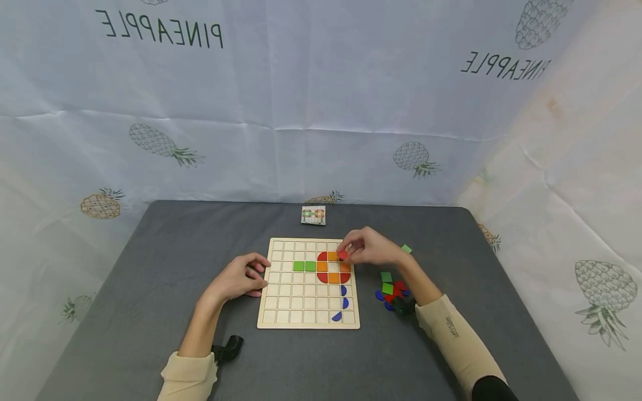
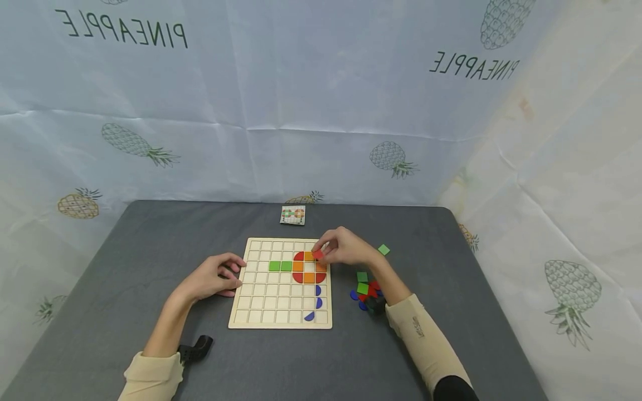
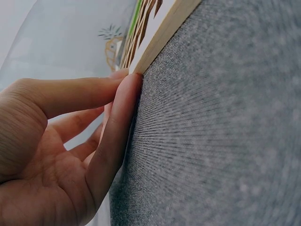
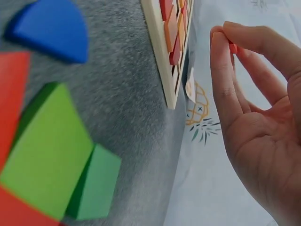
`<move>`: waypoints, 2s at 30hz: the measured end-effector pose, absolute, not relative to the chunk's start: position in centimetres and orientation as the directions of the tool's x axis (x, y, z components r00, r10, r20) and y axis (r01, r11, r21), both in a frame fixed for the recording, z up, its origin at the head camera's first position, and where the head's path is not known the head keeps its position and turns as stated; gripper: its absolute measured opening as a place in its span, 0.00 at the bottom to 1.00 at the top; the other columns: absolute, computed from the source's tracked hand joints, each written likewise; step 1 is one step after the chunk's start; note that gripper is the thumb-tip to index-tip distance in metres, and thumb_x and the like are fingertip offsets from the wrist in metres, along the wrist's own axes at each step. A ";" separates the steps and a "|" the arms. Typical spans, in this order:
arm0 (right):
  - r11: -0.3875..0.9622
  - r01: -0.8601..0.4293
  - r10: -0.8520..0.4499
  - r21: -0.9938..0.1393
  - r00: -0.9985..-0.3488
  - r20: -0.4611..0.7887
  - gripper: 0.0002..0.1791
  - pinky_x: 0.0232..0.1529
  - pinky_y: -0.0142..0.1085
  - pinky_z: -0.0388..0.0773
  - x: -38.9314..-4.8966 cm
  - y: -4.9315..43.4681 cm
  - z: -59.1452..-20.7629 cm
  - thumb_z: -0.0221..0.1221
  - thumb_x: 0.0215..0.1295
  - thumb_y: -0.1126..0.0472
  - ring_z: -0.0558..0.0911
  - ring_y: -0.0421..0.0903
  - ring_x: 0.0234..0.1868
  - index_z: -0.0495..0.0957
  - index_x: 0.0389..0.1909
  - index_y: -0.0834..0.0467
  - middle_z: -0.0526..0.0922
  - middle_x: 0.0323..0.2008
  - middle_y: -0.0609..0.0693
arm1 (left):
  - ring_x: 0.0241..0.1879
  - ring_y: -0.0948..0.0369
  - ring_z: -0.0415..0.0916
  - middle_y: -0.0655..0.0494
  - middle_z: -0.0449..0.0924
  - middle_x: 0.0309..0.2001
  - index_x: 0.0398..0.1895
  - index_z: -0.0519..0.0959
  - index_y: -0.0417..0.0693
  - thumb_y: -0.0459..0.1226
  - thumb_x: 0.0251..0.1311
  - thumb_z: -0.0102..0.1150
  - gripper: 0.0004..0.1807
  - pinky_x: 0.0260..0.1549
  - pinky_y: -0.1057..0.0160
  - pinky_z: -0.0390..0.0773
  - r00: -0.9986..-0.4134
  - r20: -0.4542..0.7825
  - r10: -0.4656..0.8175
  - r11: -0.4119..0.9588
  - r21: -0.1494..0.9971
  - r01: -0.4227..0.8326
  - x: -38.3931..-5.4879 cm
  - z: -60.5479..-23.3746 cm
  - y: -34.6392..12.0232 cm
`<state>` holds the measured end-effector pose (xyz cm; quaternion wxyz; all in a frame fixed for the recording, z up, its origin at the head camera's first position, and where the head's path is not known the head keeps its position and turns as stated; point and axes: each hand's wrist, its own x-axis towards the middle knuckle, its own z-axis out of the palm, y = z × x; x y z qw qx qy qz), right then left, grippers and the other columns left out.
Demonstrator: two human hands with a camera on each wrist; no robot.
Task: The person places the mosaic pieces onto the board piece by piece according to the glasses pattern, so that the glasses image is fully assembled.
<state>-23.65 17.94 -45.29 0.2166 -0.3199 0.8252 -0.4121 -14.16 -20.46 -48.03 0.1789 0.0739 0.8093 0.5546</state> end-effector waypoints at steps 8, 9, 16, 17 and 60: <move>0.463 -0.413 -0.741 -0.785 -0.666 -0.087 0.15 0.43 0.31 0.84 -24.9 16.3 -45.0 0.64 0.73 0.71 0.86 0.45 0.40 0.88 0.56 0.63 0.91 0.53 0.61 | 0.36 0.56 0.78 0.38 0.73 0.47 0.62 0.77 0.30 0.24 0.64 0.70 0.24 0.32 0.56 0.93 -0.923 -0.201 0.328 0.368 0.927 -0.071 -14.1 -48.0 -20.5; 0.455 -0.422 -0.748 -0.784 -0.659 -0.079 0.15 0.43 0.31 0.83 -25.1 16.1 -45.0 0.63 0.73 0.72 0.86 0.46 0.40 0.88 0.57 0.64 0.91 0.53 0.62 | 0.36 0.56 0.78 0.38 0.73 0.47 0.62 0.76 0.30 0.24 0.64 0.70 0.24 0.32 0.56 0.93 -0.923 -0.200 0.330 0.367 0.928 -0.070 -14.1 -48.0 -20.5; 0.438 -0.440 -0.758 -0.784 -0.649 -0.060 0.16 0.40 0.30 0.78 -25.6 14.2 -45.2 0.60 0.75 0.72 0.83 0.46 0.36 0.87 0.59 0.65 0.91 0.53 0.63 | 0.36 0.57 0.78 0.38 0.73 0.47 0.62 0.76 0.29 0.24 0.64 0.69 0.24 0.32 0.57 0.93 -0.921 -0.191 0.340 0.360 0.931 -0.061 -14.1 -48.1 -20.6; 0.438 -0.439 -0.757 -0.784 -0.651 -0.058 0.16 0.39 0.31 0.77 -25.6 13.9 -45.2 0.59 0.76 0.72 0.81 0.45 0.35 0.87 0.59 0.65 0.91 0.53 0.62 | 0.36 0.57 0.78 0.39 0.73 0.47 0.62 0.76 0.29 0.24 0.64 0.69 0.24 0.32 0.57 0.93 -0.921 -0.190 0.340 0.359 0.931 -0.060 -14.1 -48.1 -20.6; 0.498 -0.435 -0.707 -0.750 -0.705 -0.061 0.02 0.42 0.28 0.85 -25.6 6.2 -47.0 0.71 0.71 0.65 0.85 0.37 0.35 0.90 0.42 0.59 0.92 0.38 0.54 | 0.36 0.57 0.80 0.39 0.74 0.47 0.62 0.77 0.31 0.23 0.63 0.70 0.24 0.32 0.56 0.93 -0.928 -0.199 0.314 0.385 0.921 -0.067 -14.4 -48.2 -20.7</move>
